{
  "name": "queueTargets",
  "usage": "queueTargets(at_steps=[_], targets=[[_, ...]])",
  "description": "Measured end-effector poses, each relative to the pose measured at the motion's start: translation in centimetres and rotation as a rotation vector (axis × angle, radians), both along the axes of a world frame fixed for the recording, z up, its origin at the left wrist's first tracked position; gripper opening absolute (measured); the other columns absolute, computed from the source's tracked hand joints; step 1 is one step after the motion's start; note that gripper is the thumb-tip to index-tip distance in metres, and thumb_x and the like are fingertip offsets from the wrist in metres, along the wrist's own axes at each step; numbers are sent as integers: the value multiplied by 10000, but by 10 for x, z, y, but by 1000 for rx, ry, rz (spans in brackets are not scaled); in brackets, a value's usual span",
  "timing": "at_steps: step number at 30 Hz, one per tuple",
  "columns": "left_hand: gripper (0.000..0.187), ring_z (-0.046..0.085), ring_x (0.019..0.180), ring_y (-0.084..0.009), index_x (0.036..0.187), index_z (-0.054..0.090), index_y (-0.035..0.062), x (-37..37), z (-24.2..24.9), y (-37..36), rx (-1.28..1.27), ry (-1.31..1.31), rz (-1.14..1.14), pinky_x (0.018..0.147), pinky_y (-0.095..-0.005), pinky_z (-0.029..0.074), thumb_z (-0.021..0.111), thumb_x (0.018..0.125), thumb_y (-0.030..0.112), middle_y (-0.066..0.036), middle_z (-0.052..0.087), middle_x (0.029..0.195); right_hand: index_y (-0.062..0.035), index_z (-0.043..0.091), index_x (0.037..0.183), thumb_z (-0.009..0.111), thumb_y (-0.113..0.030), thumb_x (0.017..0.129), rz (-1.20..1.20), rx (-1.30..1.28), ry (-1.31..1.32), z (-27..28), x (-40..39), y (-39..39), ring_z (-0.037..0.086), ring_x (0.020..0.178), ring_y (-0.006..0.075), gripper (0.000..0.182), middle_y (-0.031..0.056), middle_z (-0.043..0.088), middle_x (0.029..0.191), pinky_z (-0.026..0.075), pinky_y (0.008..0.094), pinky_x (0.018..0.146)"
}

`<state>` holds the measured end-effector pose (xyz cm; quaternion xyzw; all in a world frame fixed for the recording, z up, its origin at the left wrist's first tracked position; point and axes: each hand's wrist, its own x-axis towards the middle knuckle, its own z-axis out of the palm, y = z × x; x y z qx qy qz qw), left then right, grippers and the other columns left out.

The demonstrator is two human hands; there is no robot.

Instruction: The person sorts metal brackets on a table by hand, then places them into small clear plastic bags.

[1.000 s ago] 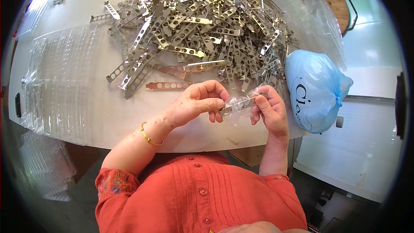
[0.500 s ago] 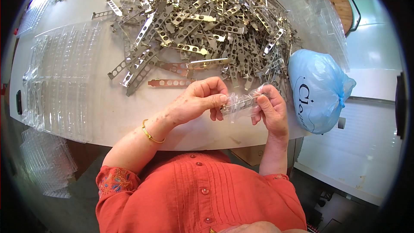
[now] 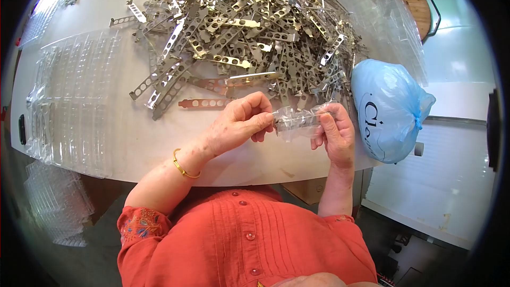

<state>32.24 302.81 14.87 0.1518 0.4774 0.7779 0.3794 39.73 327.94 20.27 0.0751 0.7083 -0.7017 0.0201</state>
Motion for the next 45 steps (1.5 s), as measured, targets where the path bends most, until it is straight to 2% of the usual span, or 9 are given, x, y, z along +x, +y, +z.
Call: queueTargets(at_steps=[13,15,25,27,33,45], targets=[[155,519,680,-60,1020,569,58,5,1,2,-30,109,87,607,-230,454,616,1024,206,27,540,781,-46,555,1083,585,-206,1038,43,-37,-13,2,1,4,474,504,71,169,0,532,664,466,251,462],[159,513,670,-61,1018,571,63,7,-1,4,-14,190,124,597,-233,444,615,1025,215,28,534,761,-43,555,1082,586,-206,1037,56,-31,-14,3,0,5,471,504,70,171,-2,530,663,466,251,464],[175,520,663,-56,991,570,59,4,1,2,-48,76,104,585,-225,433,617,1020,225,25,548,754,-43,553,1085,586,-190,1035,90,-28,-12,4,1,2,481,517,70,158,0,534,672,465,251,470],[155,515,657,-53,986,572,64,5,-3,4,25,6,181,584,-227,434,610,1024,209,29,546,749,-43,553,1085,584,-187,1036,92,-31,-7,3,1,0,482,518,70,155,0,533,672,463,250,470],[124,497,663,-45,1009,573,57,10,0,4,11,149,255,593,-212,429,599,1030,177,34,539,780,-45,552,1079,584,-186,1035,90,-19,-32,3,-1,1,481,518,65,151,-4,529,672,458,248,468],[150,513,695,-28,1109,607,48,4,0,2,-57,119,121,609,-196,437,624,1002,152,40,563,837,-40,552,1093,582,-181,1036,94,3,-43,0,1,1,481,519,58,155,-12,531,691,457,237,472]])
